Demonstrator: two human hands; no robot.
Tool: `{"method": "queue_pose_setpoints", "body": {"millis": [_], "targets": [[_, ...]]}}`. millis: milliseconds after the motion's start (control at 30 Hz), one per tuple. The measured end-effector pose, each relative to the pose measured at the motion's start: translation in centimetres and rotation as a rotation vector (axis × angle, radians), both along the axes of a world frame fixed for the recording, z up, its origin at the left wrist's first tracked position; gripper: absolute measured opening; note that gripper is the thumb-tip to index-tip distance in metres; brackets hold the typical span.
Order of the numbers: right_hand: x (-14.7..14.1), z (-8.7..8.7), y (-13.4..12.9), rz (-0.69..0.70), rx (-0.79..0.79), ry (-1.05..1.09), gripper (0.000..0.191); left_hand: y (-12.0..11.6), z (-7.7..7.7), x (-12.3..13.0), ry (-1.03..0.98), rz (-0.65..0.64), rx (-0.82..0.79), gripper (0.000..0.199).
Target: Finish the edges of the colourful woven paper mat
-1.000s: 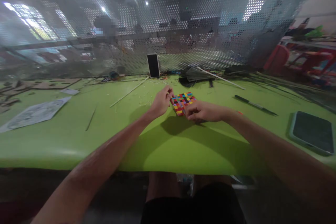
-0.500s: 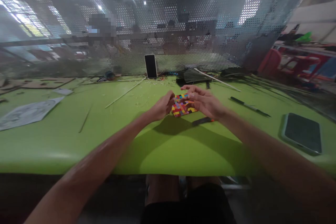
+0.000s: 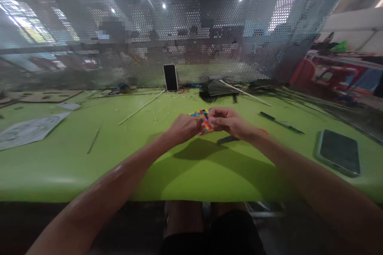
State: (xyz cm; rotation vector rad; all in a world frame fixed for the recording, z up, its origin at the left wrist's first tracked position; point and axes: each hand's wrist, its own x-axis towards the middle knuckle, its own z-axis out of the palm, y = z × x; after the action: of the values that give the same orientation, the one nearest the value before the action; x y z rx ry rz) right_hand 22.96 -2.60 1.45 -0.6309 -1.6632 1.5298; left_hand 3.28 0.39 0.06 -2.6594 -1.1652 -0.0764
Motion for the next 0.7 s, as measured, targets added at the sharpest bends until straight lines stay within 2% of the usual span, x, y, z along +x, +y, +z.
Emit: {"method": "queue_pose_setpoints", "body": {"millis": [167,300,400,567,633,700], "targets": [[-0.6,0.8,-1.0,0.004,0.188,-0.206,0.026,-0.5,0.8,0.5,-0.01,-0.023,-0.017,0.025],[-0.5,1.0,-1.2,-0.063,0.177,-0.178,0.027,0.0,0.5,0.2,-0.066,-0.009,-0.032,0.026],[0.5,0.9,0.1,-0.231,0.226,-0.152,0.024,1.5,-0.1,-1.0,-0.214,0.03,-0.099,0.034],[4.1,0.1,4.2,-0.666,0.399,-0.27,0.012,4.4,-1.7,-3.1,-0.469,0.067,-0.155,0.054],[5.4,-0.6,5.7,-0.767,0.36,-0.338,0.009,5.0,-2.6,-3.2,-0.518,0.063,-0.201,0.067],[6.1,-1.6,6.6,-0.774,0.251,-0.426,0.01,5.2,-3.4,-3.1,-0.532,0.061,-0.274,0.08]]}}
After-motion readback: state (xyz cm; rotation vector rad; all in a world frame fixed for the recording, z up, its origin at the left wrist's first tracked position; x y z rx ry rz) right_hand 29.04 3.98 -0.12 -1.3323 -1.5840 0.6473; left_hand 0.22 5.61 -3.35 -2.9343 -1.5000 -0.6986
